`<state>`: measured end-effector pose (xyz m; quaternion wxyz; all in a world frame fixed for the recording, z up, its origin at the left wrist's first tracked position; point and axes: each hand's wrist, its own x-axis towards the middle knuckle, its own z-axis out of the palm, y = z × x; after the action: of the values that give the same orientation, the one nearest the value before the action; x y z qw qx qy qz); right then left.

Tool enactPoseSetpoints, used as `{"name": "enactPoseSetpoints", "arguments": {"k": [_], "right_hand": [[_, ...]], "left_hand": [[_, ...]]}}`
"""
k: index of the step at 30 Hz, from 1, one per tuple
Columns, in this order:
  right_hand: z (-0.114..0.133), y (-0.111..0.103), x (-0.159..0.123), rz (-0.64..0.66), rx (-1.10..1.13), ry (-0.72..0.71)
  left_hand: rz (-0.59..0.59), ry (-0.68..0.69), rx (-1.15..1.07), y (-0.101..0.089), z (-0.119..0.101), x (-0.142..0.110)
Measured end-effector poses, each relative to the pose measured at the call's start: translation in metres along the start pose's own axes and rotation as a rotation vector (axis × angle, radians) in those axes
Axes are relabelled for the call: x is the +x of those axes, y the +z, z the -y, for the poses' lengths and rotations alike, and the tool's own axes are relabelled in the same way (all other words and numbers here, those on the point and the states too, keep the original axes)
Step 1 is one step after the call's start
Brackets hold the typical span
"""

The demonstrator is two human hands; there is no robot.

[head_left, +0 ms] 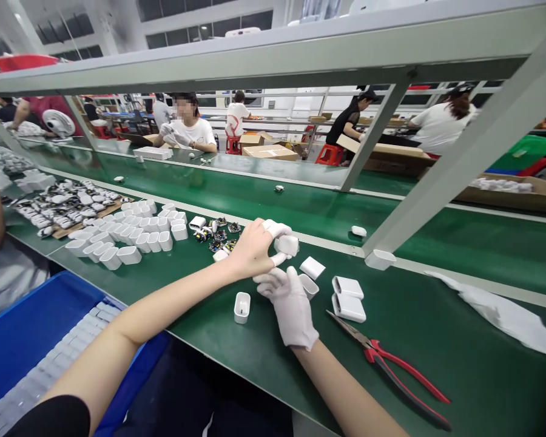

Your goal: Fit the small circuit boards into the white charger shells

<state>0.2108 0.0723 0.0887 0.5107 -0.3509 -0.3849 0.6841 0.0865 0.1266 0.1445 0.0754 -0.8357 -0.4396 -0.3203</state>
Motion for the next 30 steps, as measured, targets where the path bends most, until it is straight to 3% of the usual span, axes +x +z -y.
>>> {"name": "enactPoseSetpoints", "arguments": {"k": [3, 5, 9, 12, 15, 19, 23, 28, 30], "right_hand": [[0.002, 0.001, -0.008, -0.01, -0.047, -0.09], [0.002, 0.002, -0.011, -0.008, -0.144, -0.2], [0.002, 0.0, -0.012, 0.134, -0.336, -0.402], [0.0, -0.003, -0.009, 0.18, -0.421, -0.401], [0.001, -0.004, -0.007, 0.211, -0.458, -0.399], [0.005, 0.0, -0.007, 0.197, -0.324, -0.31], [0.011, 0.004, -0.007, 0.117, -0.224, -0.136], [0.019, 0.002, -0.005, 0.105, -0.341, -0.01], [0.022, 0.002, -0.007, 0.157, -0.418, 0.093]], "left_hand": [[-0.235, -0.084, -0.219, -0.022, -0.001, -0.031], [-0.296, -0.137, -0.335, -0.032, -0.003, -0.048], [-0.262, -0.16, -0.399, -0.032, -0.008, -0.073], [-0.216, -0.17, -0.41, -0.024, -0.011, -0.084], [-0.137, -0.28, -0.468, -0.02, -0.014, -0.093], [0.034, -0.419, -0.615, -0.028, -0.017, -0.104], [0.067, -0.475, -0.642, -0.038, -0.016, -0.119], [0.29, -0.478, -0.626, -0.035, -0.015, -0.134], [0.309, -0.527, -0.608, -0.03, -0.016, -0.137]]}}
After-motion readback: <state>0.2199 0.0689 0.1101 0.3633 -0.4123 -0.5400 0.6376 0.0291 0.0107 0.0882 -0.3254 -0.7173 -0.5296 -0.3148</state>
